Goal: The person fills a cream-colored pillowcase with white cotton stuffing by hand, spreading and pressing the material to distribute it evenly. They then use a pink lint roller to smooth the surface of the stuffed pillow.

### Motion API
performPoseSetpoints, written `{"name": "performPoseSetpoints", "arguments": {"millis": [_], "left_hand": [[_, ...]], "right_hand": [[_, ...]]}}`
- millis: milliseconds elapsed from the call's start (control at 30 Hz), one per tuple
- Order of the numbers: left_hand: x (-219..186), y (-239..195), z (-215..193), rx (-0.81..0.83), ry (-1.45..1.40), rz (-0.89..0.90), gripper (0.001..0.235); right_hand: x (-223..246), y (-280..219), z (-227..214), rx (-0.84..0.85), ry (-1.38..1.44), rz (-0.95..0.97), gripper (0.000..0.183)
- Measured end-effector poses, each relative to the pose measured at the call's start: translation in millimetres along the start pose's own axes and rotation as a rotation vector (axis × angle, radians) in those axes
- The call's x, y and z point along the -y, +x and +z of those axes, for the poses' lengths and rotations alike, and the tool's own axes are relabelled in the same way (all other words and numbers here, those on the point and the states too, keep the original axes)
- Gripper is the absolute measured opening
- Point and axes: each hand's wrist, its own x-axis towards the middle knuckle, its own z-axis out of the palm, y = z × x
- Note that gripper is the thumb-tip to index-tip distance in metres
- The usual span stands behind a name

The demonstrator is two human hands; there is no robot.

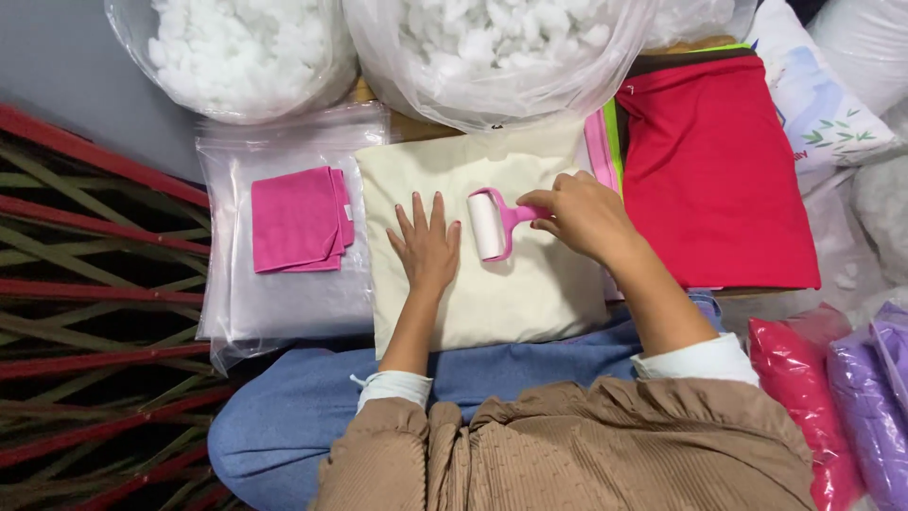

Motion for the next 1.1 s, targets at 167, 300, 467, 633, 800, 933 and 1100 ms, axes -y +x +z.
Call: {"name": "performPoseSetpoints", "arguments": {"millis": [167, 300, 467, 633, 800, 933, 1100], "left_hand": [[36.7, 15.5, -4.5, 0.112, 0.068, -0.066, 0.065], [18.8, 33.1, -25.8, 0.048, -0.023, -0.049, 0.060], [15.3, 67.8, -4.8, 0.157, 0.007, -0.005, 0.056], [36.7, 69.2, -14.2, 0.283, 0.043, -0.063, 0.059], [-21.6, 53.2, -38.1, 0.226, -0.002, 0.156, 0.055], [-8.0, 65.9, -6.4, 0.327, 0.091, 0.121, 0.055], [-0.8, 115.4, 12.6, 0.180, 0.162, 0.132, 0.056]], "right_hand": [[-95.2, 7.9, -10.4, 0.089, -0.203, 0.200, 0.033], [-40.3, 5.7, -54.4, 0.040, 0.018, 0.123, 0.036], [-49.5, 56.3, -9.5, 0.043, 0.040, 0.063, 0.036], [-119.8, 34.8, -25.2, 0.070, -0.351, 0.289, 0.037], [-38.3, 67.1, -26.0, 0.001, 0.102, 0.117, 0.037], [-117.4, 63.7, 10.1, -0.006, -0.110, 0.233, 0.038], [-76.1, 1.8, -48.7, 0.001, -0.130, 0.300, 0.038]]}}
